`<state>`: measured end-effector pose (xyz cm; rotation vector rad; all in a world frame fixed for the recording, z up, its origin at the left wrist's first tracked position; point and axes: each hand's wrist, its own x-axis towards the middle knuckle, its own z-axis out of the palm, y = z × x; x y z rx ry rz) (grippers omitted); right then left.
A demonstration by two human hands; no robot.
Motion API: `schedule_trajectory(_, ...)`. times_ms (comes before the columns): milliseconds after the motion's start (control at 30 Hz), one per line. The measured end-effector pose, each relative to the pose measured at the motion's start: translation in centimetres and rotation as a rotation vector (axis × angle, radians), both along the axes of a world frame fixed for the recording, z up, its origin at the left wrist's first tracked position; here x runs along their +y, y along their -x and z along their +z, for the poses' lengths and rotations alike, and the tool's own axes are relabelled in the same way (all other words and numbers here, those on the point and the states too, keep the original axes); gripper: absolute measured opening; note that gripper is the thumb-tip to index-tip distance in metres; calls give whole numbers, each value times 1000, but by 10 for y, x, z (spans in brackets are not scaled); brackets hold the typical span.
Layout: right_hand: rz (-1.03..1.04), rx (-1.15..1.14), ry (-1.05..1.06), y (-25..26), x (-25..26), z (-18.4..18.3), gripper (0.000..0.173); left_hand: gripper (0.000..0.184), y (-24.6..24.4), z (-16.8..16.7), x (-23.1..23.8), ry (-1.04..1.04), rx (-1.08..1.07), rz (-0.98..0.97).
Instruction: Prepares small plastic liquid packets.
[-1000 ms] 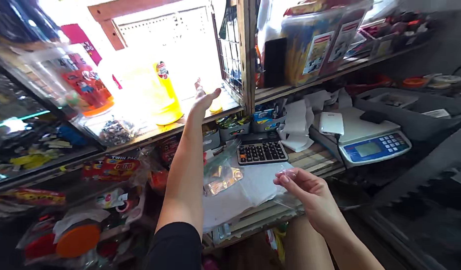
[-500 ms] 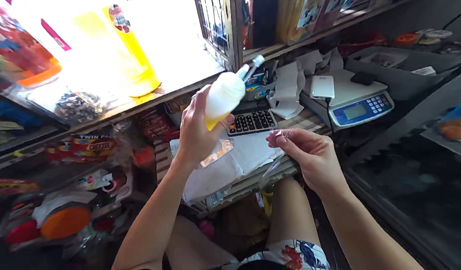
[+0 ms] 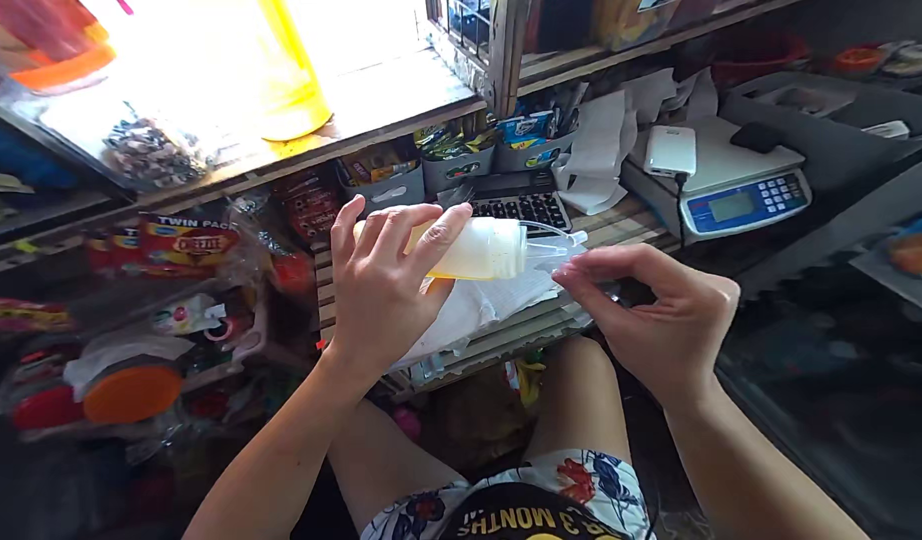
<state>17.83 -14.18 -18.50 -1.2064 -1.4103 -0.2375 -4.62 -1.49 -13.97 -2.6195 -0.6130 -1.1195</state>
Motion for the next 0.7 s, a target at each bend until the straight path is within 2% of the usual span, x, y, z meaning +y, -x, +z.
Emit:
schedule_trajectory(333, -83, -71, -11, 0, -2, 3, 12, 51, 7, -7, -3, 23, -9, 5)
schedule_trajectory(533, -246, -362, 26, 8, -3, 6, 10, 50, 9, -9, -2, -38, 91, 38)
schedule_trajectory(700, -282, -517, 63, 14, 2, 13, 13, 49, 7, 4, -1, -112, 169, 21)
